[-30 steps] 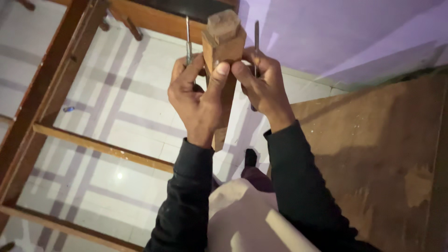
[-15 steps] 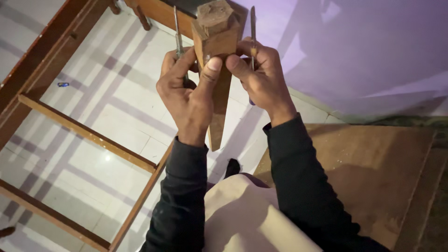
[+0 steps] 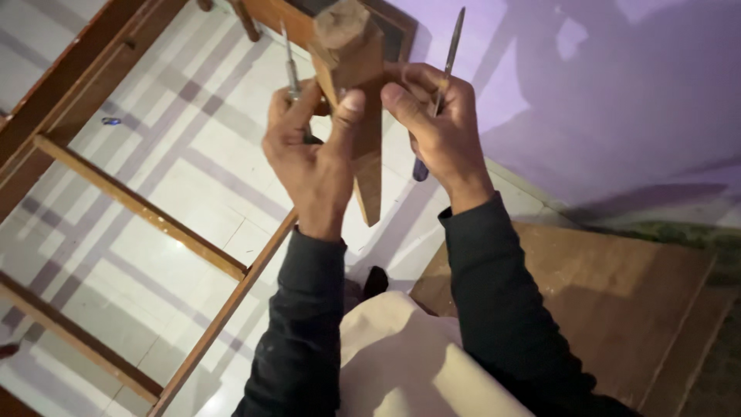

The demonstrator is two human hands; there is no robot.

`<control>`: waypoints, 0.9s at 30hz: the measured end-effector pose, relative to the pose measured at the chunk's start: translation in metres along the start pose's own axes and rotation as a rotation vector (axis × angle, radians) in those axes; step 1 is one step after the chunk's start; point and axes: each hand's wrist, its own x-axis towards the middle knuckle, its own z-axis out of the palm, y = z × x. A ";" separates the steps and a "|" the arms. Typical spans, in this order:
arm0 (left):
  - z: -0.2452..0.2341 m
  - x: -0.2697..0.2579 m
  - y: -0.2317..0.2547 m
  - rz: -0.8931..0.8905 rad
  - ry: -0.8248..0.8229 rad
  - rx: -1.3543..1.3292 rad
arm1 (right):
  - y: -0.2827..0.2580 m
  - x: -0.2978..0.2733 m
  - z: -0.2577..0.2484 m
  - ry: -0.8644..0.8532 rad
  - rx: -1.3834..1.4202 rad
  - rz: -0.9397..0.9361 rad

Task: The person uses a screwdriver and a chisel to remove wooden slats from a wooden frame. They then place the removed slats on a nearby surface and continue to work on the frame.

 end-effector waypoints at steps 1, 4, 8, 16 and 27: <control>0.000 0.001 -0.001 -0.046 0.009 0.002 | -0.001 0.004 0.002 -0.018 -0.005 -0.035; 0.000 0.002 -0.002 -0.127 0.023 0.016 | -0.003 0.011 0.012 -0.027 -0.015 -0.048; 0.002 0.013 -0.007 -0.145 0.043 0.103 | -0.002 0.023 0.023 -0.019 0.040 0.038; 0.001 0.030 -0.018 -0.145 0.027 0.041 | 0.010 0.042 0.026 -0.033 0.013 0.075; -0.007 0.043 -0.048 -0.111 -0.004 -0.058 | 0.017 0.055 0.038 -0.020 -0.072 0.060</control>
